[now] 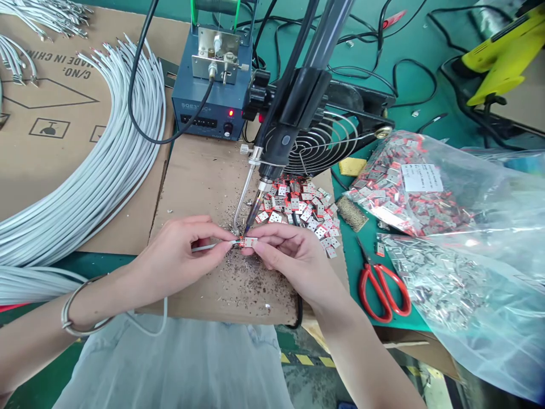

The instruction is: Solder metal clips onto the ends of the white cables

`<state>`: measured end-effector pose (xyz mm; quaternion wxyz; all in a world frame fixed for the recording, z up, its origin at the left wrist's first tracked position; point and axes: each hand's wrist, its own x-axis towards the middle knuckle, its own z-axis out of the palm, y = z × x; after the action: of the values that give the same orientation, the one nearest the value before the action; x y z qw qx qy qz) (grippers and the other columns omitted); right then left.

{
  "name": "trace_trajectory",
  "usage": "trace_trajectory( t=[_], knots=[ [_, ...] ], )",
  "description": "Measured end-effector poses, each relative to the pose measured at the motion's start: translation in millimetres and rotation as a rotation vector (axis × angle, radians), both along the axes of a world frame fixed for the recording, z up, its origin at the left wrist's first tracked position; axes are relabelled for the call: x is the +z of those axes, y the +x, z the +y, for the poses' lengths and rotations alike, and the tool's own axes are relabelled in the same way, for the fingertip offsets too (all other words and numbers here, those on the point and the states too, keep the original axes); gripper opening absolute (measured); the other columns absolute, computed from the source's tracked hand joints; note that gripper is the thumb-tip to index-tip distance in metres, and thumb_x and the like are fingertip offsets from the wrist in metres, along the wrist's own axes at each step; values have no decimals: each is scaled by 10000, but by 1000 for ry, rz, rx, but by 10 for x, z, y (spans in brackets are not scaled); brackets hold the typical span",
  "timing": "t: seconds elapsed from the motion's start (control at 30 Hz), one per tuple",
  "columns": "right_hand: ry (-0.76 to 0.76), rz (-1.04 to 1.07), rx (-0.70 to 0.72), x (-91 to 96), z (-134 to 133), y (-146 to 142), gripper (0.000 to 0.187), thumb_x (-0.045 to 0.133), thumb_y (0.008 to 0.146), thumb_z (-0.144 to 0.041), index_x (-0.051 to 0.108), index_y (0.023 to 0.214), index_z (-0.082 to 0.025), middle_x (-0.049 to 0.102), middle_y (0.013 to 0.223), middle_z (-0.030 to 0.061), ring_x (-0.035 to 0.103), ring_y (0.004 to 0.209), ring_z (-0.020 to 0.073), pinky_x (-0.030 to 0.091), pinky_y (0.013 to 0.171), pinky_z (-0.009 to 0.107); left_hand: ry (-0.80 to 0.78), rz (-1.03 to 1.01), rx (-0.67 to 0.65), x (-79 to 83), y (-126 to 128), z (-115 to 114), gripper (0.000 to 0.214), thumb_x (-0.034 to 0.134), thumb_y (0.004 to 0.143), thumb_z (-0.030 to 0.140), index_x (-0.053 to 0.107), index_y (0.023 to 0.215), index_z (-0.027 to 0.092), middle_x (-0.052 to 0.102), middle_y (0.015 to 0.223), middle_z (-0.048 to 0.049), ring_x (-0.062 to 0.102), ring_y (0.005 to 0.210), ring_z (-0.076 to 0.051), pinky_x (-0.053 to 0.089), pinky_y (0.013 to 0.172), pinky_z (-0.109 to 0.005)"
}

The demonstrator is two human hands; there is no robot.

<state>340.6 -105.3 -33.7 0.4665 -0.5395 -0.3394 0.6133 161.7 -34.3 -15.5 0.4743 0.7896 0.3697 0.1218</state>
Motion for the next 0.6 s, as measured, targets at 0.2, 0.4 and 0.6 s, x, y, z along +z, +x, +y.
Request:
trace_trajectory(
  t=[0.2,0.4,0.6],
  knots=[
    [10,-3,-13,3,9,-17,71,681,736,-187,698,802,-207,734,708,14,666,610,107,489,515,185,4,4,-6,-12,-2,13,166,547,817,186,709,851,193,489,599,34,447,551,-83,339,497,-185],
    [3,-27,-21,-23,19,-30,79,687,728,-176,692,804,-195,732,667,10,670,611,98,475,489,156,77,16,-42,-47,-25,13,179,536,825,166,706,880,184,506,614,33,484,565,-77,354,512,-181],
    [6,-42,-11,-18,20,-26,76,677,739,-179,689,814,-186,729,669,10,664,613,87,467,490,141,114,8,-61,-34,-22,16,178,538,826,147,705,886,163,520,617,29,502,569,-74,361,518,-175]
  ],
)
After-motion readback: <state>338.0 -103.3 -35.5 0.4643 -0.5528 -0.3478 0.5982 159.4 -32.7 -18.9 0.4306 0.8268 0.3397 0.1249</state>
